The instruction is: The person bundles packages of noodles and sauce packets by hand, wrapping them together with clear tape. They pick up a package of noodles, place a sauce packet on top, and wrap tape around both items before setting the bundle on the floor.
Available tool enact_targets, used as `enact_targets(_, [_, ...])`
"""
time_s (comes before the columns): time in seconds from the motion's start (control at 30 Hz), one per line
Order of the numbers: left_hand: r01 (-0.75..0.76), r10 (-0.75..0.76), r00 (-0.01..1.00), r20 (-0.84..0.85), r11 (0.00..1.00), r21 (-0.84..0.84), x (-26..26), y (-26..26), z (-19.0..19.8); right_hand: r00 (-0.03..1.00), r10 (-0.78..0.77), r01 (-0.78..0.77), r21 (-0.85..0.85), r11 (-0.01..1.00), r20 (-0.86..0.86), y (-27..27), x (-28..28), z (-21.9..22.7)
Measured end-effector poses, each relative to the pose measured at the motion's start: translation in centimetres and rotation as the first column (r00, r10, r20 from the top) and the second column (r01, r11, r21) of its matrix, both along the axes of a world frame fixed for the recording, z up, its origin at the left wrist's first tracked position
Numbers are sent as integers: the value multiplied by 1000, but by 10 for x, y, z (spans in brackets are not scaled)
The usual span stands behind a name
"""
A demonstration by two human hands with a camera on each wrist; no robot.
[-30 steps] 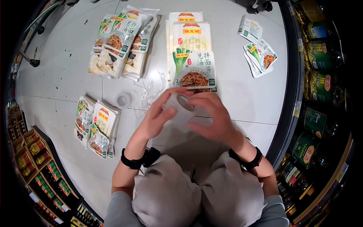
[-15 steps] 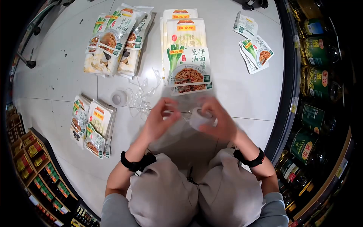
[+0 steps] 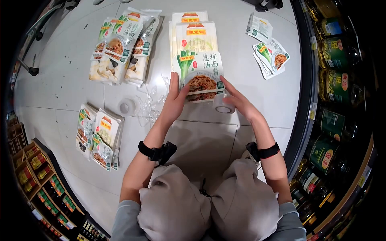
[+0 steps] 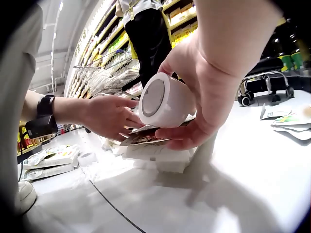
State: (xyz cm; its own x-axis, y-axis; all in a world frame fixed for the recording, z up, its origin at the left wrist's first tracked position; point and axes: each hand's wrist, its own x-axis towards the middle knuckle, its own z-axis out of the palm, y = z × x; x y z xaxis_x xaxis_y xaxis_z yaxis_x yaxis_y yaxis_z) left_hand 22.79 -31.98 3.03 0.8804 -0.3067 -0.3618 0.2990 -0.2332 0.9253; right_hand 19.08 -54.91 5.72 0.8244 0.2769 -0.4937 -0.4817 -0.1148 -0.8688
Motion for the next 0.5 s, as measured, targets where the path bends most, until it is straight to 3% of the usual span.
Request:
enact_targets(0.1, [8, -8, 1000, -20, 1000, 25, 1, 0, 1, 999, -45, 45, 14, 999, -20, -2, -5, -2])
enact_targets(0.17, [14, -13, 1000, -21, 1000, 18, 0, 2, 0, 998, -8, 9, -18, 1000, 55, -4, -9, -7])
enact_targets(0.23, [-70, 20, 979, 201, 968, 243, 0, 4, 2, 998, -43, 43, -13, 999, 41, -6, -13, 10])
enact_targets(0.27, [-72, 23, 979, 202, 968, 241, 0, 5, 7, 997, -73, 73, -8, 997, 31, -7, -14, 20])
enact_targets(0.33, [-21, 16, 996, 93, 998, 55, -1, 6, 27, 997, -58, 59, -8, 998, 59, -9, -16, 32])
enact_targets(0.4, [11, -14, 995, 96, 999, 34, -4, 0, 44, 995, -46, 47, -7, 999, 89, -7, -18, 45])
enact_targets(0.43, [118, -131, 983, -130, 988, -104, -5, -1, 50, 997, -1, 4, -42, 999, 78, -4, -17, 51])
enact_targets(0.47, [187, -269, 905, -330, 947, -260, -8, -3, 54, 997, 43, -38, -77, 996, 67, -1, -16, 57])
enact_targets(0.5, [147, -275, 868, -413, 938, -315, -12, -9, 59, 997, 45, -40, -76, 996, 67, 1, -14, 61])
